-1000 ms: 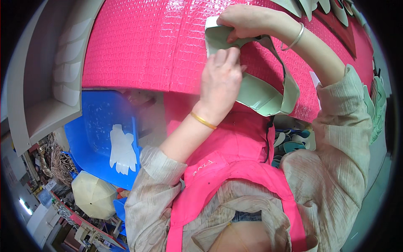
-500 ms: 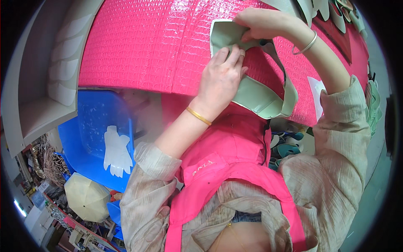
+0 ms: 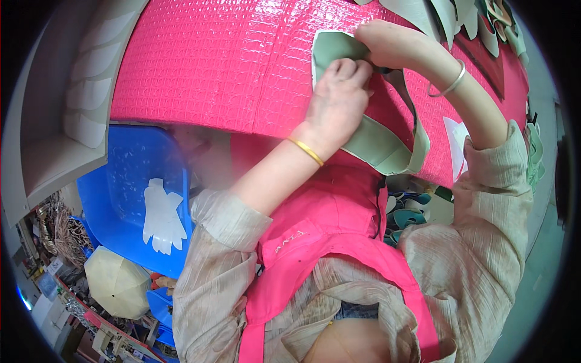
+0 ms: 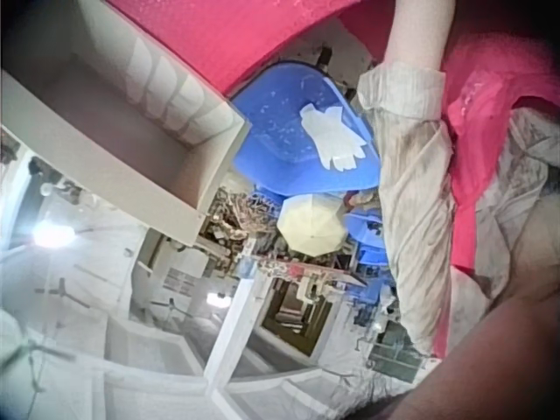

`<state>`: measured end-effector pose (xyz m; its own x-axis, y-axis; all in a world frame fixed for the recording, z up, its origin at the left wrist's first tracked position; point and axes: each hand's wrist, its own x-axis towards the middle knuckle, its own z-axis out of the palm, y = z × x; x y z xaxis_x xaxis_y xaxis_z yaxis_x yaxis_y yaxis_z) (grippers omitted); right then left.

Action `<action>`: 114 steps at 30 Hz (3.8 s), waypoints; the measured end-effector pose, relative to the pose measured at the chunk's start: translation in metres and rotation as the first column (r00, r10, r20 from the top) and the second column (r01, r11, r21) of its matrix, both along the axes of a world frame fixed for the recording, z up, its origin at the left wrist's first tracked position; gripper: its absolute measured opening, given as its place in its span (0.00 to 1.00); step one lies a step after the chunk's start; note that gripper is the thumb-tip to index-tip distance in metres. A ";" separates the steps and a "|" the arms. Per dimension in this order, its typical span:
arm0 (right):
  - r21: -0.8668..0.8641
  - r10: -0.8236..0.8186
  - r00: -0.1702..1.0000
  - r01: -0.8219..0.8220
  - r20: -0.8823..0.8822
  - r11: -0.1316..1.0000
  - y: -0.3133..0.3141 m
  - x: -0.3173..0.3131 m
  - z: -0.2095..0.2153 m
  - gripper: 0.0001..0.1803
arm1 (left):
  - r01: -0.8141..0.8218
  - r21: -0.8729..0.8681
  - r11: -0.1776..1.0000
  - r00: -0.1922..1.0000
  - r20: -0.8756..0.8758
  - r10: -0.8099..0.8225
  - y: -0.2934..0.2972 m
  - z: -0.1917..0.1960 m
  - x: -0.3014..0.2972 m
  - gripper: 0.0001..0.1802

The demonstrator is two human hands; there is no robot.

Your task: Inspecting and preparing shoe upper components by applying protective paper and stacking.

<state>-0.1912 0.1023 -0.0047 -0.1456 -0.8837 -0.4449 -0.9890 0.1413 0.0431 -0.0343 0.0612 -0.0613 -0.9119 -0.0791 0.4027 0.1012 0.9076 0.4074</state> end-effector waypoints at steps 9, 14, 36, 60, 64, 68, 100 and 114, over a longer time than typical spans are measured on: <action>0.053 -0.260 0.962 0.256 0.088 0.965 0.018 -0.006 0.003 0.13 | 0.027 -0.130 0.991 1.000 0.003 -0.027 -0.002 -0.001 -0.006 0.17; 0.100 -0.299 0.939 0.285 0.173 0.953 0.037 0.002 0.033 0.15 | 0.040 -0.102 0.994 0.997 -0.061 -0.046 -0.006 -0.005 -0.008 0.19; -0.571 -0.269 0.905 0.418 0.330 0.707 0.094 0.086 0.003 0.11 | 0.353 0.345 0.870 0.854 0.261 -0.450 -0.027 0.017 -0.120 0.10; -0.333 -0.607 0.663 0.747 0.439 0.575 0.060 0.033 -0.016 0.16 | 0.082 -0.025 0.996 0.996 -0.034 -0.083 -0.016 -0.005 0.012 0.18; -0.360 -0.540 0.692 0.716 0.479 0.598 0.072 0.024 -0.023 0.15 | 0.093 -0.290 0.952 0.984 0.170 -0.045 -0.002 0.004 0.004 0.20; -0.376 -0.512 0.736 0.670 0.443 0.640 0.071 0.025 -0.016 0.14 | 0.091 -0.110 0.990 0.996 0.012 -0.090 -0.008 -0.005 0.003 0.19; 0.105 -0.407 0.029 0.948 0.913 0.302 0.152 0.101 -0.020 0.29 | 0.390 0.193 0.900 0.878 0.216 -0.427 -0.019 -0.004 -0.013 0.18; -0.032 -0.524 0.525 0.727 0.671 0.686 0.157 0.112 0.004 0.23 | 0.454 0.110 0.884 0.871 0.156 -0.466 -0.026 -0.005 -0.013 0.20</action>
